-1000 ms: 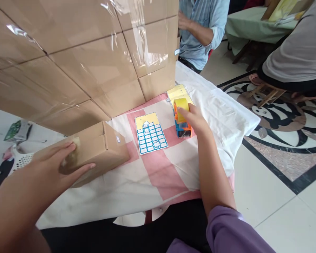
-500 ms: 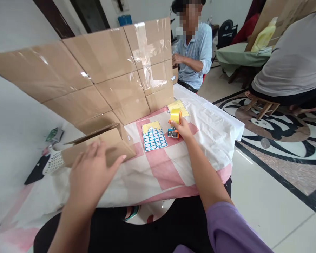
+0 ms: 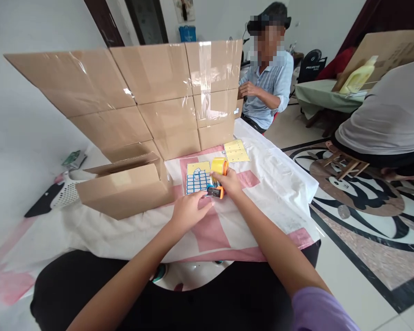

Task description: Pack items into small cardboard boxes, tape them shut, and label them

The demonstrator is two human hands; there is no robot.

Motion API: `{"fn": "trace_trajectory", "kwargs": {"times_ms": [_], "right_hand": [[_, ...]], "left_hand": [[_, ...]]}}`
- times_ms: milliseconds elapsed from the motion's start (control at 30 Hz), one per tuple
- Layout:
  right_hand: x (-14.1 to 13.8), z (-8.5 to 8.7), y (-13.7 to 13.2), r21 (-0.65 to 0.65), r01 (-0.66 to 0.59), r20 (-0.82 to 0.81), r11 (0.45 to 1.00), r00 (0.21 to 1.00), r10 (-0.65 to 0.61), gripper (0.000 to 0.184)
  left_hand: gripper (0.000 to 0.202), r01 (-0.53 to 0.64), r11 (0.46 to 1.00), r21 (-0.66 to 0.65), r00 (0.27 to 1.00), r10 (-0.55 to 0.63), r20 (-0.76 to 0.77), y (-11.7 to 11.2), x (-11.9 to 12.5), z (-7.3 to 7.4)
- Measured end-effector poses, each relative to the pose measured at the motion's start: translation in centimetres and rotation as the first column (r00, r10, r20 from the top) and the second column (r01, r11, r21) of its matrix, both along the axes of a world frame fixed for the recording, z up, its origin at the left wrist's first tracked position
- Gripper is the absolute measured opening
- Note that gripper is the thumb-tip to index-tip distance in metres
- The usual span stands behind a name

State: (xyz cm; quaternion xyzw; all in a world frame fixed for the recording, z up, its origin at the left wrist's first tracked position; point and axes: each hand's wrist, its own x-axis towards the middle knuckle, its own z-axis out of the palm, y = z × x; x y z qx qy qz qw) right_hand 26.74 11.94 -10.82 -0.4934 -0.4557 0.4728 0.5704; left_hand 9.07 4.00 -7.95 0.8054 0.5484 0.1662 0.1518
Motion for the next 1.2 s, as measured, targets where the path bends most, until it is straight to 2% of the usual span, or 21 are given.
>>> {"fn": "trace_trajectory", "kwargs": {"times_ms": [100, 267, 467, 633, 733, 867, 933, 1033, 1100, 1200], "right_hand": [[-0.9, -0.1, -0.2, 0.000, -0.027, -0.013, 1.000, 1.000, 0.027, 0.034], [-0.8, 0.1, 0.1, -0.039, -0.044, -0.068, 0.998, 0.997, 0.041, 0.037], [-0.3, 0.7, 0.4, -0.083, -0.058, -0.125, 0.995, 0.991, 0.047, 0.041], [-0.5, 0.6, 0.3, -0.053, -0.012, -0.127, 0.999, 0.992, 0.006, 0.042], [-0.5, 0.5, 0.5, -0.079, 0.014, -0.086, 0.997, 0.996, -0.021, 0.043], [-0.7, 0.8, 0.7, -0.147, -0.084, -0.060, 0.986, 0.995, 0.076, 0.040], [-0.9, 1.0, 0.8, -0.101, -0.175, -0.085, 0.979, 0.982, 0.167, 0.035], [-1.4, 0.8, 0.7, 0.002, -0.250, -0.085, 0.968, 0.965, 0.249, 0.041], [-1.9, 0.4, 0.5, 0.034, -0.221, -0.039, 0.975, 0.974, 0.222, 0.041], [-2.7, 0.0, 0.3, 0.098, -0.114, 0.065, 0.989, 0.992, 0.108, 0.043]], "left_hand": [[0.035, -0.059, 0.998, -0.024, 0.996, 0.060, 0.069, 0.4, 0.4, -1.2], [0.043, -0.123, 0.992, -0.018, 0.981, 0.124, 0.146, 1.0, 1.0, -2.3], [0.046, -0.104, 0.993, 0.056, 0.972, 0.089, 0.217, 1.4, 1.5, -3.4], [0.045, -0.115, 0.992, 0.056, 0.955, 0.095, 0.279, 1.4, 1.6, -3.8], [0.045, -0.110, 0.993, 0.039, 0.955, 0.095, 0.281, 1.2, 1.8, -4.0], [0.045, -0.113, 0.993, 0.016, 0.954, 0.104, 0.282, 0.9, 1.7, -4.6], [0.044, -0.120, 0.993, 0.011, 0.951, 0.112, 0.287, 0.9, 1.4, -4.8], [0.042, -0.140, 0.990, 0.008, 0.944, 0.131, 0.302, 1.0, 0.6, -4.9], [0.042, -0.144, 0.990, 0.006, 0.940, 0.134, 0.314, 1.2, 0.0, -5.0], [0.043, -0.145, 0.989, 0.021, 0.936, 0.131, 0.326, 1.2, -0.5, -4.9]]}}
